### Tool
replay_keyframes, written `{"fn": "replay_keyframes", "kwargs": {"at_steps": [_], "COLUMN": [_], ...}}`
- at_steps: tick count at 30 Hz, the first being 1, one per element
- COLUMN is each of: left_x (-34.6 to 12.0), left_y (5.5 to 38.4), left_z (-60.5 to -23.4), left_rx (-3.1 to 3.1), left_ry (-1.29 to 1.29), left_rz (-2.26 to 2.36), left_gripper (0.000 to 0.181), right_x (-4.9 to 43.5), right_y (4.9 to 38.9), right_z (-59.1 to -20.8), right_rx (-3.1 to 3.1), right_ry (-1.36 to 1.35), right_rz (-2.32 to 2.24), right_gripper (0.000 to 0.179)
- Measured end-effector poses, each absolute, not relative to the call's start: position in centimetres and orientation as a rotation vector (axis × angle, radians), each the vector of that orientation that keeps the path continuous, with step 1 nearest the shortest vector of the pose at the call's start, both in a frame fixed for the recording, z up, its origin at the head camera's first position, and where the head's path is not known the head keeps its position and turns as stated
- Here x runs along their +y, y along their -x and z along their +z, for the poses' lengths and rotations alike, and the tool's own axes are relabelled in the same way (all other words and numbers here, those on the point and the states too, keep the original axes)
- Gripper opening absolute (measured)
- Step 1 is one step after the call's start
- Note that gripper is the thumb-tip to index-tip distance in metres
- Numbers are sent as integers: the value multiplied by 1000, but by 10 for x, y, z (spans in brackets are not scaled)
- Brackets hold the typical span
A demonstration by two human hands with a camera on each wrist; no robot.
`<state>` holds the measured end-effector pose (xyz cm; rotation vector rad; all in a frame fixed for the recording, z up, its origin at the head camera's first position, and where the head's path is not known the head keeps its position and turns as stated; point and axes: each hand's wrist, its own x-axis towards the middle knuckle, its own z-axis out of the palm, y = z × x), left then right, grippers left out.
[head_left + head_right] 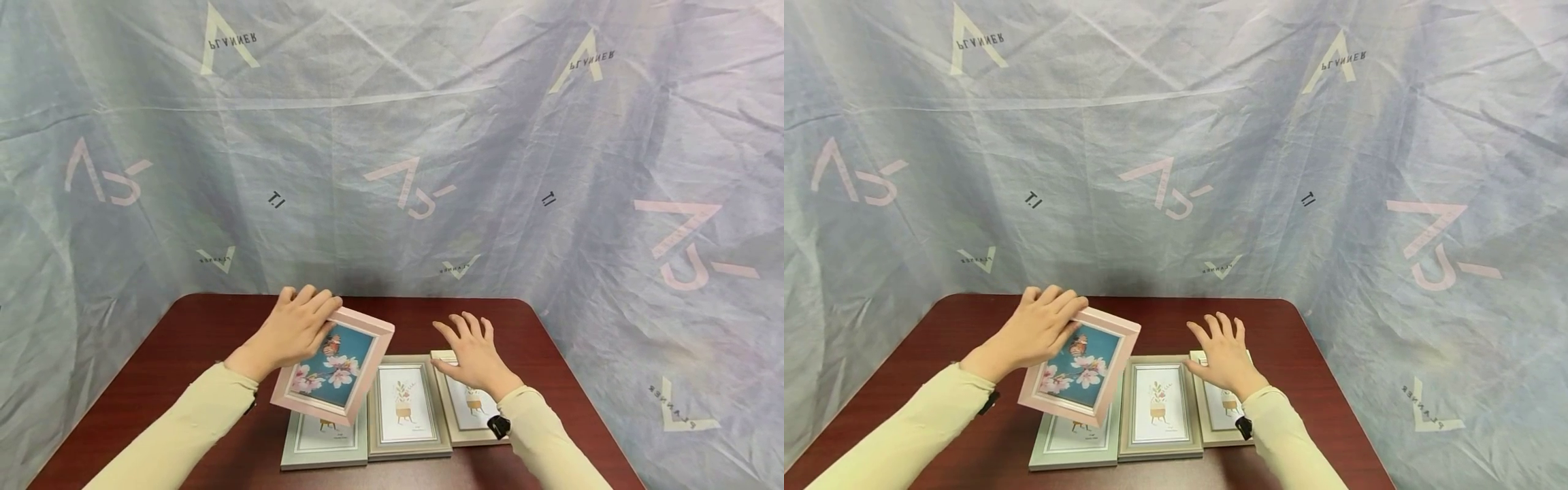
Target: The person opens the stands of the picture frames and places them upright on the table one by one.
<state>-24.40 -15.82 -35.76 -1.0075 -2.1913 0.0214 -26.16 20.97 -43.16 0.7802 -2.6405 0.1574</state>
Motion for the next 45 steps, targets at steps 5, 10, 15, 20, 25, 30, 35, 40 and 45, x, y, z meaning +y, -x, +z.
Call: {"fn": "replay_keyframes", "kwargs": {"at_steps": [5,10,15,20,25,30,35,40,45], "left_x": [-145,-138,-134,-132,-130,-132,-136,-138,-143], "left_y": [245,245,245,244,244,243,241,239,238], "left_z": [-363,-366,-364,-361,-361,-362,-358,-351,-345], "left_rx": [-2163,-2163,-2185,-2179,-2167,-2220,-2287,-2343,-2361], "left_ry": [1049,1065,1070,1057,1057,1079,1127,1168,1212], "left_rz": [22,9,-19,6,22,38,52,54,65], "left_gripper": [52,53,57,60,55,44,19,22,31], "right_x": [211,211,210,206,204,202,203,207,212], "right_y": [261,260,259,256,252,248,246,246,246], "right_z": [-432,-433,-437,-440,-443,-444,-443,-439,-437], "right_rx": [-2636,-2632,-2594,-2553,-2559,-2591,-2613,-2564,-2579], "right_ry": [-785,-786,-816,-850,-854,-873,-936,-1023,-1048], "right_rz": [166,183,205,185,150,163,231,282,250], "right_gripper": [67,66,67,66,65,66,67,66,65]}}
